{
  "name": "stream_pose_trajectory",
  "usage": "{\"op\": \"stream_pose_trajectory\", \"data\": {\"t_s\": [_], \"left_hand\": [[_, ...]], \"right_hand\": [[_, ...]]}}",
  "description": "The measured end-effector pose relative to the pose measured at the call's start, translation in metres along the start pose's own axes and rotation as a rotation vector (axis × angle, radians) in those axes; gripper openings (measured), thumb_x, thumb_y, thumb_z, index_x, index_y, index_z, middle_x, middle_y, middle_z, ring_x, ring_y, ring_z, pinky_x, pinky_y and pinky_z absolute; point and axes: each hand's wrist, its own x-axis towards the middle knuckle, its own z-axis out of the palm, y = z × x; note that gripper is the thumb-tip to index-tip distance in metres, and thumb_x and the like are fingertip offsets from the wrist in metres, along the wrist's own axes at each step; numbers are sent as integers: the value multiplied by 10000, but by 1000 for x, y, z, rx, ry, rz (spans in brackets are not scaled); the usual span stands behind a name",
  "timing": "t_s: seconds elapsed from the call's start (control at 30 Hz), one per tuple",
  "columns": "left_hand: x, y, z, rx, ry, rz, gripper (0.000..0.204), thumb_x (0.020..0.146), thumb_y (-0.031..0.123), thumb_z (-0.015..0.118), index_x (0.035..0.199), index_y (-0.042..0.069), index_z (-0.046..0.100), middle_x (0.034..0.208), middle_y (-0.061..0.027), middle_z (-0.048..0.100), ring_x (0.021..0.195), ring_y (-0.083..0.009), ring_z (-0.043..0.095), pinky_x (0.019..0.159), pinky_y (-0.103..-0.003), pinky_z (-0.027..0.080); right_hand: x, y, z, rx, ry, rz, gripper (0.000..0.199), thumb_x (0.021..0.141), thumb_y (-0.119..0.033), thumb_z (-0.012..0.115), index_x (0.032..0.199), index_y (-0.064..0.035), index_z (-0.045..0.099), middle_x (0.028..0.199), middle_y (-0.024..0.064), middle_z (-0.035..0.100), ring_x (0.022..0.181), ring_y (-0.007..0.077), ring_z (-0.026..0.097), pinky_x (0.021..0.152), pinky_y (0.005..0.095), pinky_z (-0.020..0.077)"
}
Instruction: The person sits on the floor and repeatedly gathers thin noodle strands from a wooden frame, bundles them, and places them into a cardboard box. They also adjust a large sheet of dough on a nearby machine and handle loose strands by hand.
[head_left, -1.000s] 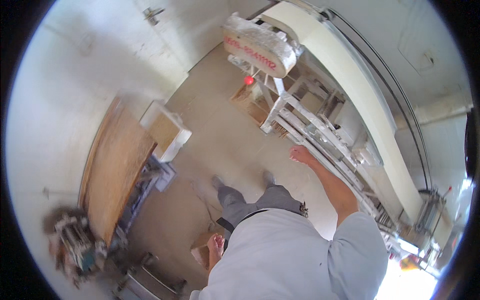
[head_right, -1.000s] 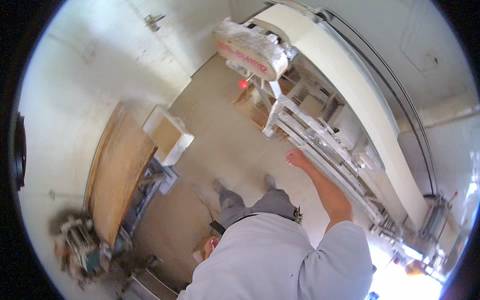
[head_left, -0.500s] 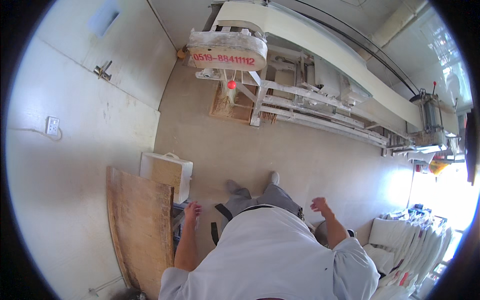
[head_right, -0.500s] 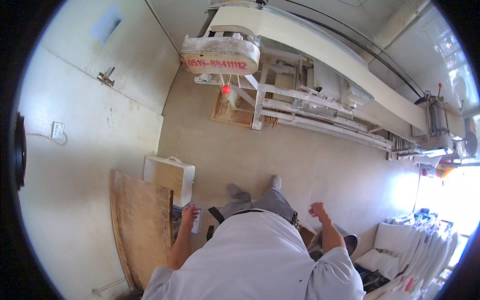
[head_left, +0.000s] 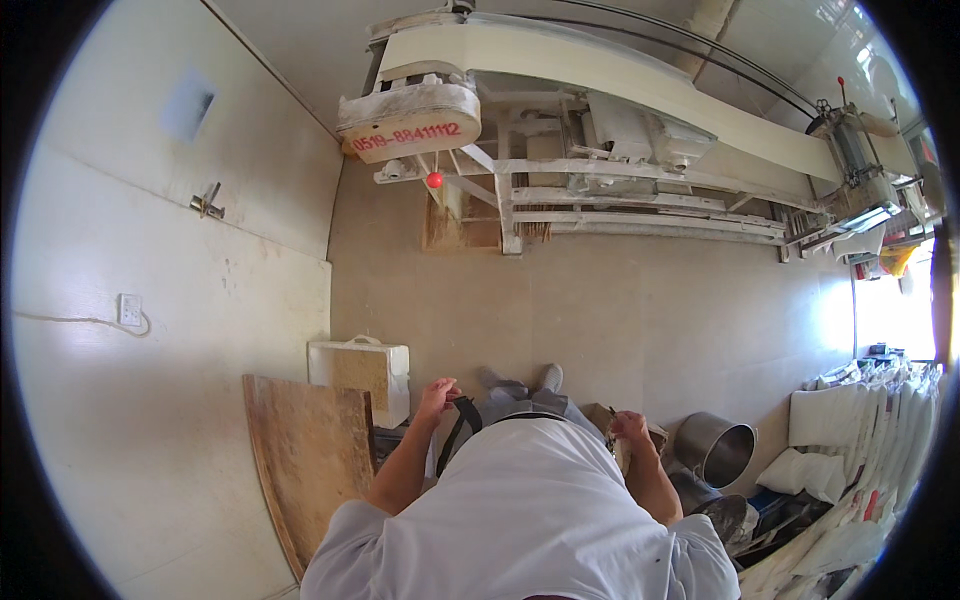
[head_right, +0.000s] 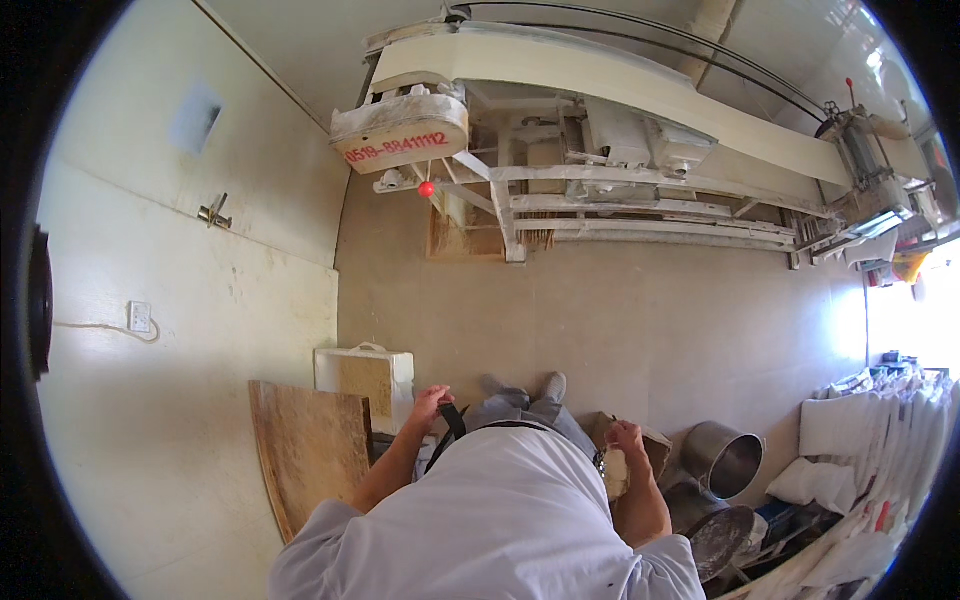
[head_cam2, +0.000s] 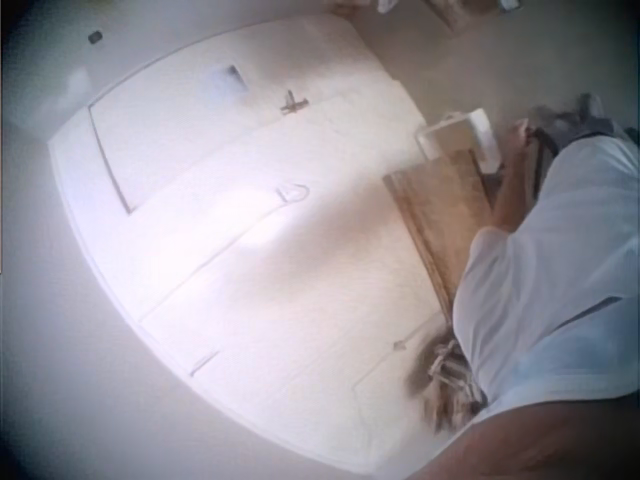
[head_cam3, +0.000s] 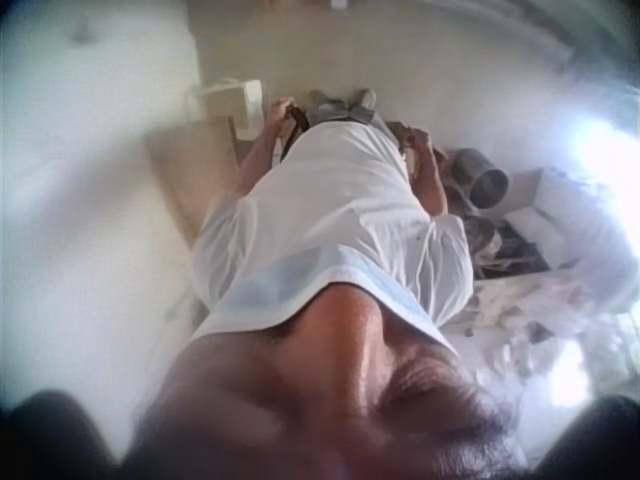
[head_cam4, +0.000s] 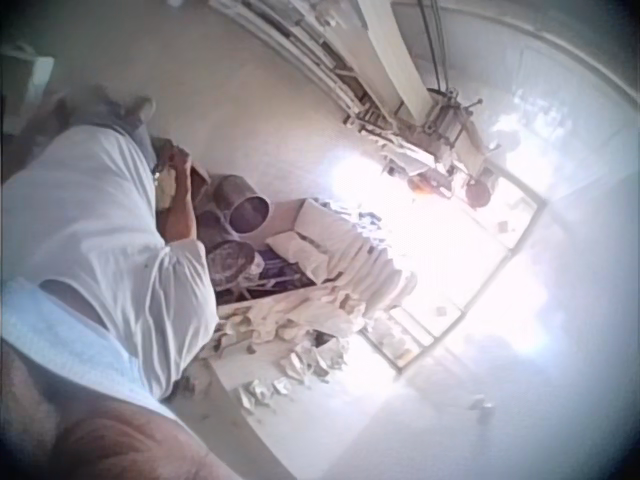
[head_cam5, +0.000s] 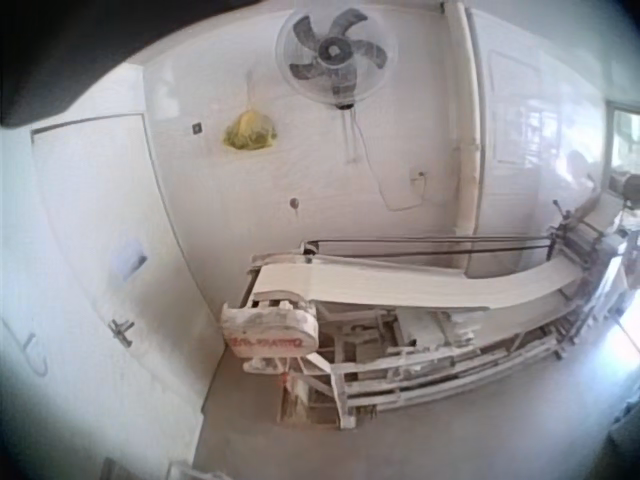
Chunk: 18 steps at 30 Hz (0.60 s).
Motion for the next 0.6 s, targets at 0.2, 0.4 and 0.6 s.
{"op": "stream_pose_trajectory", "data": {"t_s": [0.2, 0.4, 0.6], "left_hand": [[-14, -15, -4, -46, 58, -39, 180, 975, 305, 652, 1079, 159, 666, 902, -40, 718, 707, -144, 655, 580, -307, 495], [-35, -70, -29, -154, 142, -141, 244, 964, 282, 641, 1137, 110, 651, 908, -87, 717, 703, -180, 672, 576, -324, 508], [-43, -87, -47, -231, 132, -263, 317, 946, 289, 656, 1175, 69, 647, 928, -122, 723, 742, -227, 682, 610, -351, 527]], "right_hand": [[9, 27, -29, 86, -31, 23, 249, 967, -249, 603, 1006, -28, 710, 824, 111, 716, 686, 214, 701, 593, 366, 595], [51, 44, -63, 98, -21, 25, 241, 922, -190, 625, 791, -4, 703, 732, 108, 706, 595, 200, 671, 540, 359, 561], [97, 5, -60, -281, -62, -430, 226, 956, -209, 620, 958, -2, 711, 818, 134, 723, 634, 210, 677, 559, 339, 572]]}}
